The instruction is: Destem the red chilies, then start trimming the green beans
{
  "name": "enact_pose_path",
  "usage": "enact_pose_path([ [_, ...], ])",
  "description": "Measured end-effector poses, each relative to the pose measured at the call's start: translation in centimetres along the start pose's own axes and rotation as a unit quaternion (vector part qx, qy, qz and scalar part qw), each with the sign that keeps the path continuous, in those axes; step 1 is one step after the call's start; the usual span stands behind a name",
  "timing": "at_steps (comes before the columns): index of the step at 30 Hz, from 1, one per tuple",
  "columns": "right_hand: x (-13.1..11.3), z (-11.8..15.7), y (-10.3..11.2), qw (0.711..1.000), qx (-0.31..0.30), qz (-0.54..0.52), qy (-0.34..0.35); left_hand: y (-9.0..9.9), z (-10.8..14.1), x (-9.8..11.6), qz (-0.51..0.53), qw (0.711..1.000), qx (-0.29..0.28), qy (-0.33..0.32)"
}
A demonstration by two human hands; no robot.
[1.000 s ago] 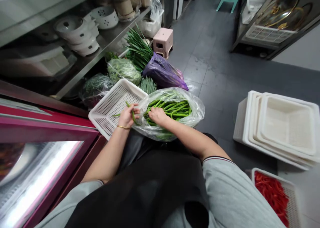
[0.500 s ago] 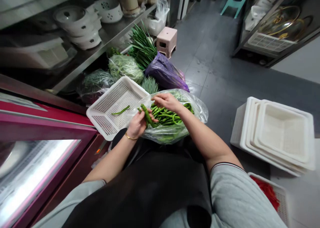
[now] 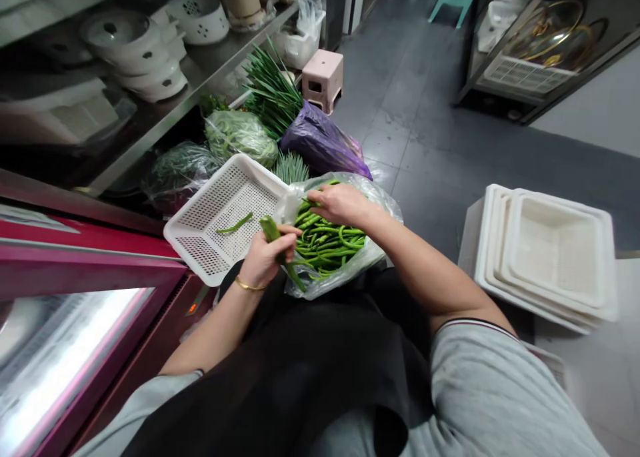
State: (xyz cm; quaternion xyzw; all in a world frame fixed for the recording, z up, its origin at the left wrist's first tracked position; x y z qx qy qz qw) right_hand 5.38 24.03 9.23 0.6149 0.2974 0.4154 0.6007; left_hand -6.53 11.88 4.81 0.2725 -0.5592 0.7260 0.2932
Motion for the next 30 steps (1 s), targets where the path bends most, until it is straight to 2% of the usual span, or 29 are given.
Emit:
enact_pose_path([
  [2,-0.4,0.2,1.4,0.999,0.027,-0.041,-0.008,-0.3,-1.2,-1.4,-0.062,0.997,-0.006,0.042],
  [4,-0.8,0.3,1.3,0.997,0.020,-0.067,-0.029,0.6,-2.6,-1.1,-0.092,0.995,0.010,0.049],
  [7,-1.0,0.6,-1.0,0.993,-0.073,-0.052,-0.074,4.1,-3.7,2.8,-0.101,0.988,0.111,-0.033],
  [9,-1.1,1.2,-2.6,0.983,-0.166,-0.018,-0.077,6.8,-2.8,5.8,-0.064,0.971,0.204,-0.107],
  [11,-1.2,1.8,-3.1,0.975,-0.214,-0.010,-0.052,7.8,-1.2,7.3,-0.008,0.963,0.234,-0.132],
  [13,-1.4,2.0,-1.7,0.985,-0.164,-0.054,-0.021,6.5,0.1,7.0,0.006,0.980,0.176,-0.092],
  [15,-1.7,2.0,1.1,0.990,-0.042,-0.132,0.013,3.8,0.7,5.7,-0.037,0.994,0.087,-0.050],
  [17,-2.1,1.9,3.9,0.977,0.078,-0.196,0.042,0.9,0.3,4.0,-0.100,0.995,0.005,-0.022],
  [19,-2.6,1.7,5.5,0.964,0.157,-0.210,0.038,-1.0,-0.8,2.1,-0.128,0.990,-0.050,0.004],
  [21,-2.7,1.5,5.6,0.965,0.198,-0.170,-0.025,-1.4,-2.1,0.3,-0.116,0.991,-0.055,0.039],
  [23,-2.2,1.7,4.5,0.968,0.202,-0.103,-0.105,-0.5,-2.8,-1.1,-0.084,0.994,-0.013,0.070],
  [25,-1.5,2.0,2.4,0.977,0.143,-0.043,-0.154,1.1,-2.8,-1.8,-0.061,0.993,0.027,0.102],
  [27,-1.3,2.0,-0.9,0.991,-0.004,-0.009,-0.134,2.7,-2.6,-0.8,-0.040,0.994,0.052,0.091],
  [29,-1.9,1.6,-4.4,0.986,-0.153,0.005,-0.069,4.4,-1.9,2.3,-0.025,0.995,0.088,0.026],
  [30,-2.5,1.2,-5.7,0.981,-0.192,0.006,-0.036,5.2,-1.3,4.5,-0.019,0.994,0.107,-0.019],
])
Point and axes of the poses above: each hand's wrist, its own z-axis away from the middle knuckle, its own y-axis out of the back of the hand, x = y × z, the point moved 5 cm from there along -z, towards the middle knuckle, and after that the axes turned 14 degrees about z, right-handed, at the moved point
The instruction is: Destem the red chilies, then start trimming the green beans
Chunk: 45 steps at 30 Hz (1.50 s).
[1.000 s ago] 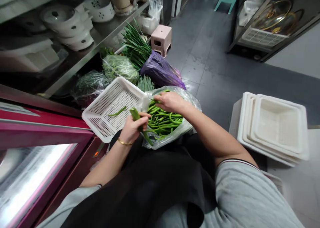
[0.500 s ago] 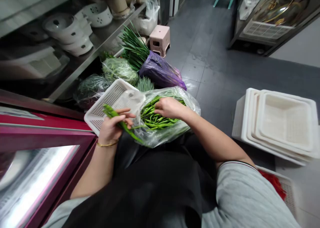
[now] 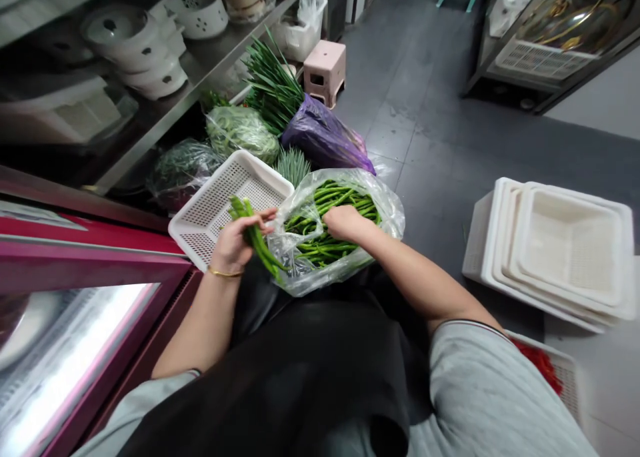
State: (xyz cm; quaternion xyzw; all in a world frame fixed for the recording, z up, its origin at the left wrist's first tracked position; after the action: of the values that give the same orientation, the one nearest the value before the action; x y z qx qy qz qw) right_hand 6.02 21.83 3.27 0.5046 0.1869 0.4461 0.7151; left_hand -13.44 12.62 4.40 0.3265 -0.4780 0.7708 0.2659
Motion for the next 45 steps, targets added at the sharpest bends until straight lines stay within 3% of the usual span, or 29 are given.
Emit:
enact_pose_path([
  [2,-1.6,-1.9,-0.9,0.999,0.016,-0.006,0.039,1.7,1.7,4.7,0.015,0.996,0.028,-0.085],
  [4,-3.4,-3.9,-0.5,0.994,0.075,-0.044,0.062,2.3,4.3,8.3,0.030,0.988,0.005,-0.151],
  [5,-4.4,-4.9,-0.1,0.990,0.096,-0.077,0.074,2.0,5.5,9.0,0.033,0.986,-0.024,-0.163],
  [6,-5.2,-5.8,0.5,0.983,0.110,-0.115,0.087,1.4,6.4,8.9,0.034,0.985,-0.060,-0.155],
  [8,-6.7,-7.8,2.2,0.965,0.129,-0.195,0.115,-0.3,6.6,5.6,0.021,0.993,-0.090,-0.067],
  [10,-7.6,-9.5,4.4,0.947,0.138,-0.245,0.157,-2.3,4.6,0.2,0.011,0.994,-0.088,0.057],
  [12,-7.6,-10.8,5.9,0.943,0.106,-0.245,0.199,-3.9,1.6,-4.6,0.029,0.982,-0.105,0.152],
  [13,-7.1,-11.1,6.2,0.945,0.079,-0.235,0.213,-4.3,0.2,-6.4,0.045,0.972,-0.118,0.196],
  [15,-4.9,-10.8,5.6,0.963,0.040,-0.198,0.181,-3.2,-2.0,-8.0,0.088,0.966,-0.085,0.230],
  [18,-1.0,-8.7,3.3,0.989,0.084,-0.114,0.035,1.2,-2.6,-7.9,0.149,0.963,0.056,0.218],
  [19,-0.6,-7.8,2.3,0.991,0.098,-0.087,0.015,2.7,-2.1,-7.8,0.168,0.958,0.104,0.208],
  [22,-2.6,-6.4,-0.3,0.992,0.103,-0.019,0.071,5.0,0.0,-7.7,0.210,0.942,0.174,0.195],
  [25,-5.1,-6.6,-1.3,0.988,0.092,0.027,0.121,4.4,0.9,-7.7,0.196,0.951,0.136,0.198],
  [28,-4.7,-6.4,-0.1,0.989,0.077,0.051,0.119,3.2,0.6,-7.0,0.164,0.970,0.072,0.167],
  [30,-3.0,-5.0,1.8,0.990,0.083,0.057,0.099,2.4,0.4,-6.9,0.134,0.977,0.044,0.157],
  [33,-1.4,-1.5,5.9,0.983,0.144,0.016,0.111,0.6,0.3,-7.2,0.059,0.991,-0.003,0.120],
  [36,-2.4,1.0,9.3,0.954,0.223,-0.068,0.187,-1.9,0.2,-7.6,0.023,0.998,-0.048,0.042],
  [38,-3.2,1.2,10.1,0.941,0.264,-0.087,0.193,-2.9,0.2,-7.9,0.039,0.998,-0.044,0.013],
  [42,-2.0,-0.7,8.1,0.953,0.292,-0.054,0.066,-3.1,0.6,-8.3,0.056,0.996,-0.028,0.066],
  [45,0.8,-1.9,3.3,0.984,0.165,-0.069,0.025,-2.8,0.5,-6.7,0.050,0.996,-0.038,0.068],
])
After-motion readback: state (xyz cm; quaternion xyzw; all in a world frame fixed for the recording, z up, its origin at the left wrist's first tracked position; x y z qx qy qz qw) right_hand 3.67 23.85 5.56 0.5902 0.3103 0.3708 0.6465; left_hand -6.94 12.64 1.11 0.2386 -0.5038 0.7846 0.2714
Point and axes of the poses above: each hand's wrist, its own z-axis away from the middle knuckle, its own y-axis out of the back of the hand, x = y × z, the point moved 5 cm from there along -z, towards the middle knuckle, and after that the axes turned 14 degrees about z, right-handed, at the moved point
